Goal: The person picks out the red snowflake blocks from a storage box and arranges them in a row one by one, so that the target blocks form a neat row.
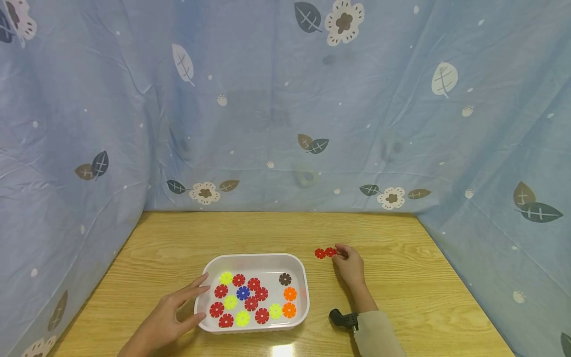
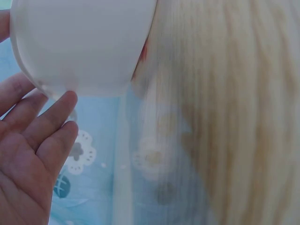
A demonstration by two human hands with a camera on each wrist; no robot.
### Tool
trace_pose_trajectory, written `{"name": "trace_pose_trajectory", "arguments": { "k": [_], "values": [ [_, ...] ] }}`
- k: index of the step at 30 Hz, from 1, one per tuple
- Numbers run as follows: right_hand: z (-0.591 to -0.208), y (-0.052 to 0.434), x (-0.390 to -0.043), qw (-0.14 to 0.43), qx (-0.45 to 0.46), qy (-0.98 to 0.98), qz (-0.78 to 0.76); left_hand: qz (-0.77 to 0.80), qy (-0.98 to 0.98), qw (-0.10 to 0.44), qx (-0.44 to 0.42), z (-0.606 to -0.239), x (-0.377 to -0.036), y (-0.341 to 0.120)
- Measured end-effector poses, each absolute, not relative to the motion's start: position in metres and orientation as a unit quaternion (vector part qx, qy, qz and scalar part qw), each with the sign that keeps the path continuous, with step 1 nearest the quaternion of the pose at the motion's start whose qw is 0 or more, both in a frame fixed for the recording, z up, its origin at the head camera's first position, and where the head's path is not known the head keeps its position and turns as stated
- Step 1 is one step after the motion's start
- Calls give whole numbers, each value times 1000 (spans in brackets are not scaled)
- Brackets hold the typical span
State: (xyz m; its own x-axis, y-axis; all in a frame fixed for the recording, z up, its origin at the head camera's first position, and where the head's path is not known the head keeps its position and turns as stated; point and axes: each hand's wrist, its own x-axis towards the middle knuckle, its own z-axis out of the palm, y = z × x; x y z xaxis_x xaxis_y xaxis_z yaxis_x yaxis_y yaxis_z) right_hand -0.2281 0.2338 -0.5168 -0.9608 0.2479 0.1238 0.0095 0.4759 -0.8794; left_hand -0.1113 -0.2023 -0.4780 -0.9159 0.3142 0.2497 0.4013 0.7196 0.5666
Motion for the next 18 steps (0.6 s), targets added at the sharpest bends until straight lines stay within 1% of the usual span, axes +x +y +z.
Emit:
{"name": "trace_pose_trajectory", "arguments": {
  "k": [8,15,18],
  "values": [
    [-513,231,-219,118,-67,-839,527,-320,-925,67,-195,-479,-113,-203],
    [-507,224,-207,120,-32,-830,543,-321,-925,68,-193,-479,-112,-203],
    [-503,219,-201,113,-11,-816,566,-323,-925,66,-191,-479,-112,-203]
  ]
}}
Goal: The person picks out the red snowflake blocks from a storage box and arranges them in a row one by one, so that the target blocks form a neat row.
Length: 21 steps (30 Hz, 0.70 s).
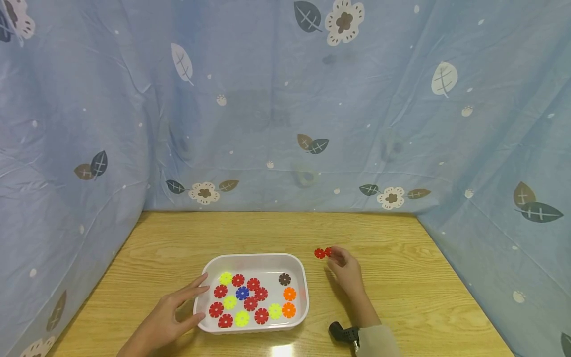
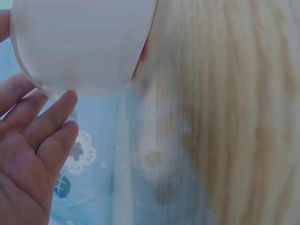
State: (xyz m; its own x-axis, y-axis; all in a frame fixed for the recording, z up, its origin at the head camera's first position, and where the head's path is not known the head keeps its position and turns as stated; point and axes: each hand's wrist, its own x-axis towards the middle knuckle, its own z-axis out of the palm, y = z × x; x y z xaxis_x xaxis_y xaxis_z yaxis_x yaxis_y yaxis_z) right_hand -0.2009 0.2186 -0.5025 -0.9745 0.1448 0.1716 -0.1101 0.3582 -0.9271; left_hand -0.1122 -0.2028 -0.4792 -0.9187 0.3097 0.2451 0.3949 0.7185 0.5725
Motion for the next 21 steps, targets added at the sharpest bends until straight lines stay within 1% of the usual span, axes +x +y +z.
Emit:
{"name": "trace_pose_trajectory", "arguments": {
  "k": [4,7,9,14,18,21],
  "values": [
    [-494,210,-193,102,30,-802,588,-332,-923,55,-186,-479,-112,-203],
    [-482,203,-187,105,70,-795,594,-335,-923,50,-184,-479,-112,-203],
    [-469,196,-181,104,94,-788,600,-333,-923,50,-184,-479,-112,-203],
    [-440,180,-166,80,132,-772,616,-329,-925,49,-183,-478,-111,-203],
    [-445,171,-167,72,161,-767,617,-332,-925,45,-182,-478,-111,-203],
    [-450,164,-170,46,174,-761,623,-330,-925,46,-183,-478,-111,-203]
  ]
}}
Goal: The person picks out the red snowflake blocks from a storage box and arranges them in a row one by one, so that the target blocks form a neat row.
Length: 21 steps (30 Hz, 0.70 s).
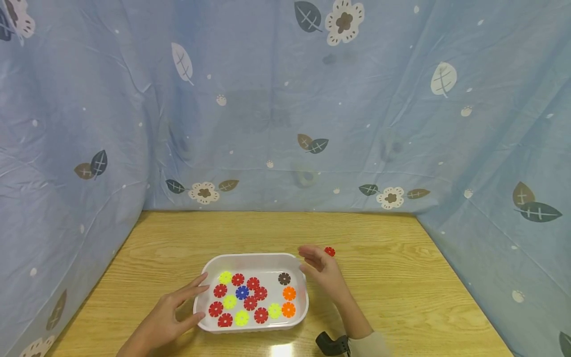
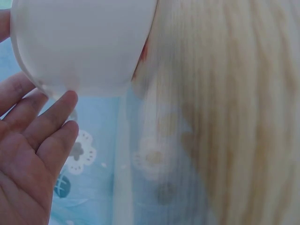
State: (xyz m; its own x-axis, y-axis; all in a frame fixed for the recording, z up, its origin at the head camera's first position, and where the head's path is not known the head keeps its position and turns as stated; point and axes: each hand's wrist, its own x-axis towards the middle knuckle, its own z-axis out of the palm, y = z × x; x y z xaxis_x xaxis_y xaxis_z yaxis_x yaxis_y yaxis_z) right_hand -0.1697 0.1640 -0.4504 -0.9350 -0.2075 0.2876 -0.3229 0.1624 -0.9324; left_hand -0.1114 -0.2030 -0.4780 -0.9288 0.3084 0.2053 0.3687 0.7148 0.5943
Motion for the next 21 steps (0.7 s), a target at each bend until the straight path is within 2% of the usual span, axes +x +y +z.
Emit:
{"name": "trace_pose_trajectory", "arguments": {
  "k": [5,11,21],
  "values": [
    [-440,149,-163,-23,206,-745,634,-329,-925,46,-183,-477,-111,-203],
    [-426,129,-158,-56,248,-746,615,-337,-923,40,-182,-476,-110,-202],
    [-449,106,-171,-128,319,-752,563,-335,-922,51,-185,-480,-111,-203]
  ]
}}
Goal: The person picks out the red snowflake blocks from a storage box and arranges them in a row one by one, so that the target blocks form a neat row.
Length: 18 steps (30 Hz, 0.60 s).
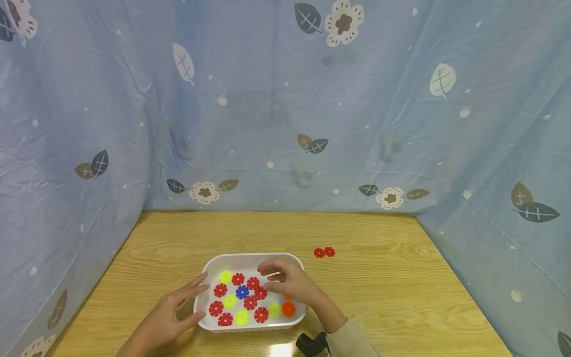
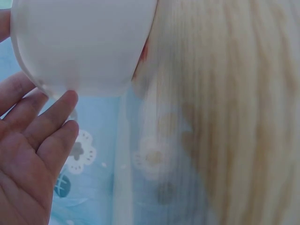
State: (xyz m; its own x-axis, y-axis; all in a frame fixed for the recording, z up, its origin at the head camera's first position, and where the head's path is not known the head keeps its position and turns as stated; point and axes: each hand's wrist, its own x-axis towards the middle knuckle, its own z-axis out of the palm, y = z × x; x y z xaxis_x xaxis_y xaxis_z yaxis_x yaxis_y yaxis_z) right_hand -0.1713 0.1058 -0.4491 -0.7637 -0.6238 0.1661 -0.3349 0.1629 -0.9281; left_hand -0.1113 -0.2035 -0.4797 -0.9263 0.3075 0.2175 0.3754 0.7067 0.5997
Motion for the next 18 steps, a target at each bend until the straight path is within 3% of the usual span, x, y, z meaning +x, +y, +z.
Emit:
{"name": "trace_pose_trajectory", "arguments": {
  "k": [18],
  "values": [
    [-463,95,-170,217,-357,820,-392,-332,-924,50,-183,-478,-110,-203]
  ]
}}
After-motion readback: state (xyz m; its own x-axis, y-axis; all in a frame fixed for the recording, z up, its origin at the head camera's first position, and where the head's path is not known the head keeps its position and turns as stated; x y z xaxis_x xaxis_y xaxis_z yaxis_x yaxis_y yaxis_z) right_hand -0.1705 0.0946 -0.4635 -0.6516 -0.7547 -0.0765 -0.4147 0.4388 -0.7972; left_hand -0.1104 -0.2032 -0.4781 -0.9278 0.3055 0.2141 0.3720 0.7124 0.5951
